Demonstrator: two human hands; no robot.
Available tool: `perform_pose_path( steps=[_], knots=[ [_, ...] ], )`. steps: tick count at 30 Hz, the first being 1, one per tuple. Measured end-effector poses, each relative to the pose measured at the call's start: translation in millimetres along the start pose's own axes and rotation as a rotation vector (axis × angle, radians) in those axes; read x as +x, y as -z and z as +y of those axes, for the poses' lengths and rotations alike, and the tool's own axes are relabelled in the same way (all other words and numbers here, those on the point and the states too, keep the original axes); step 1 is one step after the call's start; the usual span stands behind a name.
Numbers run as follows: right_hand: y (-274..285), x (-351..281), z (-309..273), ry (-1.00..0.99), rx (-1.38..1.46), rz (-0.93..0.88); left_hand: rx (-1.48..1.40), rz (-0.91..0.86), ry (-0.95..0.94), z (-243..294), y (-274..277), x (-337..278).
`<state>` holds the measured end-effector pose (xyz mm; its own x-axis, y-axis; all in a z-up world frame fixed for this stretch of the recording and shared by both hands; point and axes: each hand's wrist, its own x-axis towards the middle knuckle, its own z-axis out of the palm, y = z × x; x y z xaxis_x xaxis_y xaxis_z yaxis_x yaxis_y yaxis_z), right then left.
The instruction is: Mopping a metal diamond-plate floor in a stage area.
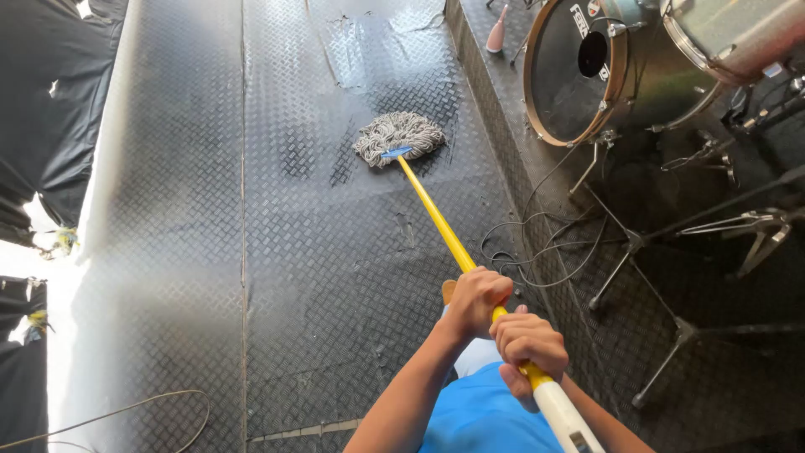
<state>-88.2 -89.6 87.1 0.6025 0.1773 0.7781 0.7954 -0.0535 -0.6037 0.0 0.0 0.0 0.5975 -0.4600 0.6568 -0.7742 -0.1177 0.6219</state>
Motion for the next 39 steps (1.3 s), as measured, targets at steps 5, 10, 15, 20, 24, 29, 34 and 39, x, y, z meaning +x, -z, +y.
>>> perform_pose_path(
  steps=[5,10,15,20,24,29,34,39],
  knots=[
    [6.3,8.8,48.7,-0.003,-0.001,0.018,-0.005,-0.027,0.006,-39.5,1.5,22.2],
    [14.9,27.2,111.1,-0.012,-0.003,0.079,0.06,-0.115,0.021,-111.5,-8.8,44.9],
    [23.0,68.2,175.6,0.013,0.022,0.148,0.061,-0.152,0.021,-169.5,3.9,92.4],
    [43.0,117.2,232.5,0.0,0.014,0.237,0.066,-0.202,-0.005,-230.0,6.3,150.8],
    [68.4,140.1,277.7,0.008,0.012,0.28,0.074,-0.219,0.013,-270.8,-4.2,191.1],
    [84.8,155.4,332.9,-0.002,0.002,0.233,0.166,-0.296,0.051,-333.6,-13.7,213.0],
    [85.3,154.6,370.6,0.008,-0.027,0.206,0.197,-0.405,0.086,-381.0,-12.5,214.6],
    [81.5,144.4,363.3,-0.119,0.003,0.169,0.178,-0.471,-0.003,-387.7,-8.9,206.6]
  ],
)
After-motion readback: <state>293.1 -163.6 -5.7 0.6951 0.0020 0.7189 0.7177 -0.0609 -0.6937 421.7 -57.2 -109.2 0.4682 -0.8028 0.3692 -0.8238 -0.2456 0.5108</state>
